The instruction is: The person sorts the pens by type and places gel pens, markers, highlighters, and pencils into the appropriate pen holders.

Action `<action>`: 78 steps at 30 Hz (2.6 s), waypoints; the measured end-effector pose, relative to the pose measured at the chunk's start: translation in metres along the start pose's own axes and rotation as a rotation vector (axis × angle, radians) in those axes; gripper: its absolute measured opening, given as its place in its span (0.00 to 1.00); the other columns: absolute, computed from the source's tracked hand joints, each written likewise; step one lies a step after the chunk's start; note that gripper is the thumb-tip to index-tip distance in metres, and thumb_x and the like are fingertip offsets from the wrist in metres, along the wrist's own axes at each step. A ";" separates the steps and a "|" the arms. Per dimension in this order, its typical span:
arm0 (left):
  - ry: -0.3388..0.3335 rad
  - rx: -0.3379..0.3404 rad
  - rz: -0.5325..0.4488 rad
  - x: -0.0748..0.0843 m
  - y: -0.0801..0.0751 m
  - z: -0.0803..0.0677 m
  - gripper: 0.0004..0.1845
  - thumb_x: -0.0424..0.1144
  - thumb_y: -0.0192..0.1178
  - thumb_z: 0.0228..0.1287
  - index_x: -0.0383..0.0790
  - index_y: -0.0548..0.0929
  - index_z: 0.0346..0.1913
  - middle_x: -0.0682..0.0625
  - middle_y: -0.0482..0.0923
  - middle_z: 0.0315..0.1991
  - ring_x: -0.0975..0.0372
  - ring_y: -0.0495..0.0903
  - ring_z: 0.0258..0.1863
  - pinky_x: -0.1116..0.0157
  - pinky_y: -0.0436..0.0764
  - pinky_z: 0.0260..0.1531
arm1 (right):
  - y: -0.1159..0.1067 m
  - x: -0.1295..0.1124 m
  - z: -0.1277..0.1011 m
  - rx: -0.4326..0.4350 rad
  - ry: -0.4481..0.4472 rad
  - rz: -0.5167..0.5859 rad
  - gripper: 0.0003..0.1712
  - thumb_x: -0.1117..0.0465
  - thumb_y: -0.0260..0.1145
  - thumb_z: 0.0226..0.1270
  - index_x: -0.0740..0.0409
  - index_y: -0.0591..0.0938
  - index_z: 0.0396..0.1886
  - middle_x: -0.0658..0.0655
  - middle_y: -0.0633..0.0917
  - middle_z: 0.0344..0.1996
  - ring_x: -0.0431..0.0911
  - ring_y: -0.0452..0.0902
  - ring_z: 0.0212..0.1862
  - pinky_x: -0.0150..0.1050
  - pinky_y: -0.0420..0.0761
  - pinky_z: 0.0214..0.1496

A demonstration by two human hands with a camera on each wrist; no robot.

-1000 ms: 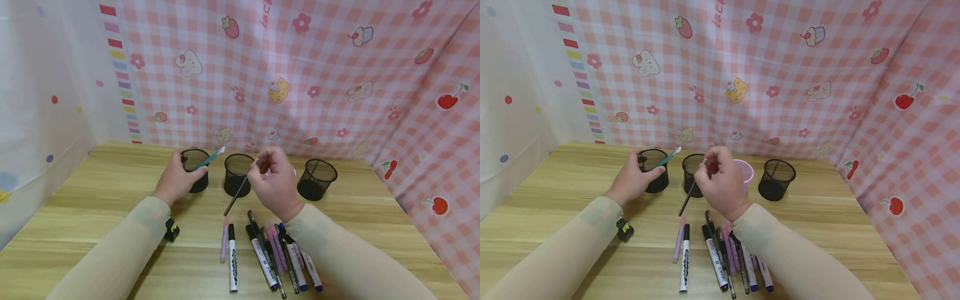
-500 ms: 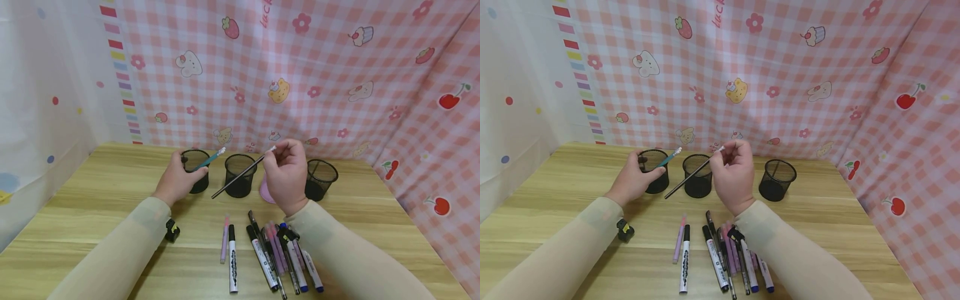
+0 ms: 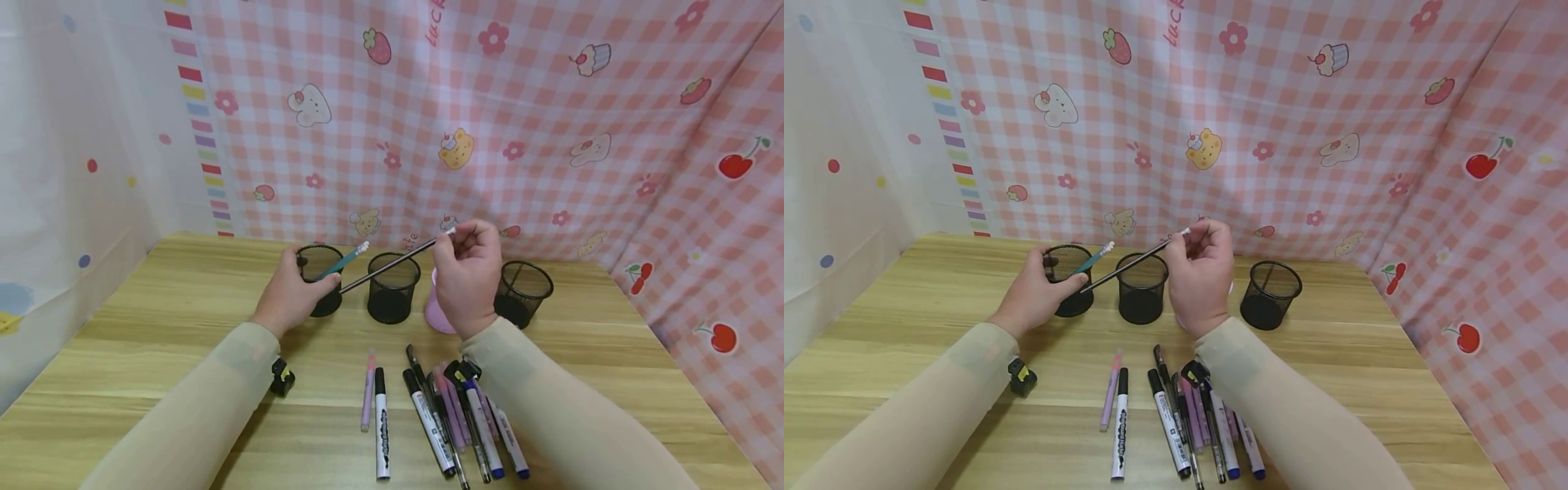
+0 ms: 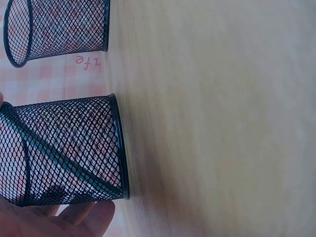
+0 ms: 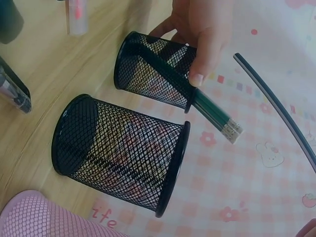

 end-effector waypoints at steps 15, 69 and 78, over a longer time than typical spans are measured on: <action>-0.003 -0.004 0.001 0.003 -0.001 -0.003 0.58 0.72 0.63 0.64 0.42 0.48 0.83 0.35 0.61 0.80 0.40 0.65 0.77 0.38 0.67 0.73 | 0.013 0.019 -0.002 0.054 0.036 0.076 0.11 0.76 0.60 0.68 0.56 0.73 0.39 0.47 0.79 0.28 0.37 0.75 0.30 0.29 0.76 0.33; 0.020 0.016 -0.026 0.003 -0.001 -0.002 0.54 0.71 0.64 0.64 0.44 0.54 0.80 0.35 0.65 0.77 0.42 0.69 0.73 0.39 0.69 0.72 | 0.042 0.041 -0.035 -0.570 0.253 -0.343 0.13 0.66 0.62 0.77 0.60 0.86 0.56 0.59 0.91 0.48 0.48 0.87 0.45 0.38 0.86 0.48; 0.008 0.011 -0.014 0.001 -0.001 -0.001 0.56 0.72 0.63 0.64 0.43 0.52 0.81 0.36 0.64 0.77 0.42 0.68 0.75 0.39 0.68 0.73 | 0.031 0.039 -0.033 -0.575 0.267 -0.325 0.18 0.66 0.62 0.78 0.61 0.84 0.63 0.63 0.88 0.57 0.51 0.87 0.48 0.41 0.86 0.49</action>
Point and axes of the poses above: each hand's wrist, its own z-axis towards the middle knuckle, its own y-axis out of the palm, x = y × z, the point moved 3 cm from there along z, towards the middle knuckle
